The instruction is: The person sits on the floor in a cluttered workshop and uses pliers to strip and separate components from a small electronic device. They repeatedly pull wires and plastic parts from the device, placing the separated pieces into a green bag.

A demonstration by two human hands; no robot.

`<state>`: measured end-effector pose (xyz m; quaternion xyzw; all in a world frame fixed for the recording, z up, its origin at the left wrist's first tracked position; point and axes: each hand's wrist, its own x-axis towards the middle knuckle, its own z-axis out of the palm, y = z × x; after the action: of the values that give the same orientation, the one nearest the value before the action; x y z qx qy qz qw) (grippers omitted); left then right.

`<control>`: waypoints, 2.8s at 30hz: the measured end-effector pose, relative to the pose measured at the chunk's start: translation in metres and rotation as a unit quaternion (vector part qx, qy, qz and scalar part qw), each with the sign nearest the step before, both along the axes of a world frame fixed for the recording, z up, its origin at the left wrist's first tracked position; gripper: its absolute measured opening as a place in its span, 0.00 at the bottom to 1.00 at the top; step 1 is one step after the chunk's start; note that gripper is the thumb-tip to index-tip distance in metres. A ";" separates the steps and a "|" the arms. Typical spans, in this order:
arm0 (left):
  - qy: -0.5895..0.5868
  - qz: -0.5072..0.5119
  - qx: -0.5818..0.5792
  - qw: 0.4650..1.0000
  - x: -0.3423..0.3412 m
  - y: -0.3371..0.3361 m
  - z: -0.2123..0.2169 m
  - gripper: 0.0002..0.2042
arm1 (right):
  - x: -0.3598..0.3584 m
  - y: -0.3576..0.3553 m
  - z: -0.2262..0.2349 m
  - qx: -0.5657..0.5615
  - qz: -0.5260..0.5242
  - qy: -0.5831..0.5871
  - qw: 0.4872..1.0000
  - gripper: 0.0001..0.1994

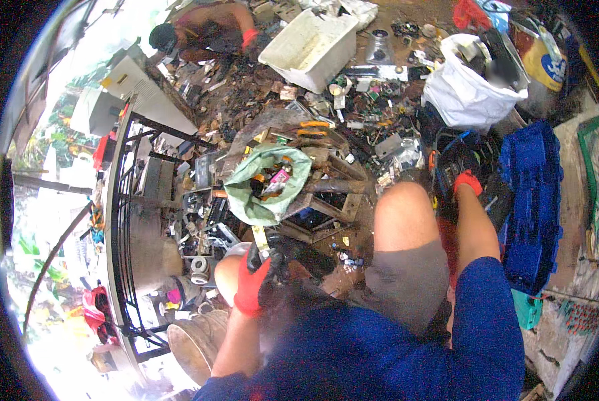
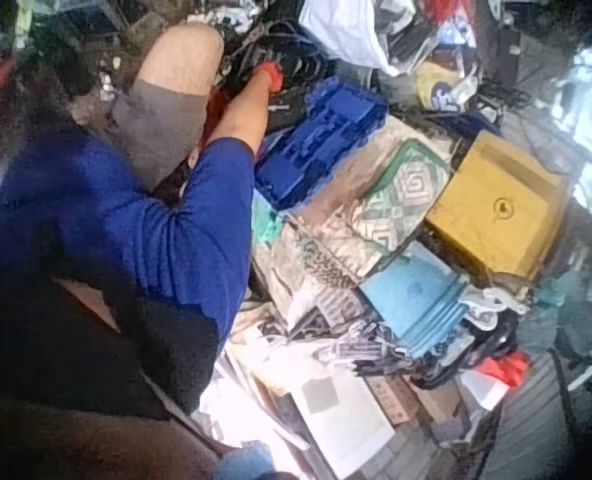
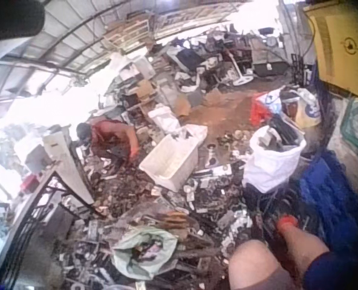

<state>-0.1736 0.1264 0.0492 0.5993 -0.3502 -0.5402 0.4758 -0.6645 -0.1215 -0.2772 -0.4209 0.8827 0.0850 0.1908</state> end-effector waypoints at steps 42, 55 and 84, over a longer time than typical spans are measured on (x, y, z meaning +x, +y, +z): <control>0.017 0.092 -0.124 0.988 0.028 -0.015 -0.032 0.17 | 0.331 0.142 0.308 -0.149 0.419 -0.638 0.628 0.25; -0.105 0.076 -0.086 0.988 0.023 -0.019 -0.016 0.18 | 0.325 0.150 0.320 -0.107 0.452 -0.610 0.643 0.27; -0.116 0.015 -0.080 0.990 0.009 -0.018 0.004 0.23 | 0.315 0.140 0.305 -0.109 0.412 -0.690 0.585 0.20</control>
<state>-0.1647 0.1086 0.0528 0.6233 -0.4360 -0.4302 0.4861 -0.3495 0.0186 0.0278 -0.6895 0.2208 -0.2582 0.6397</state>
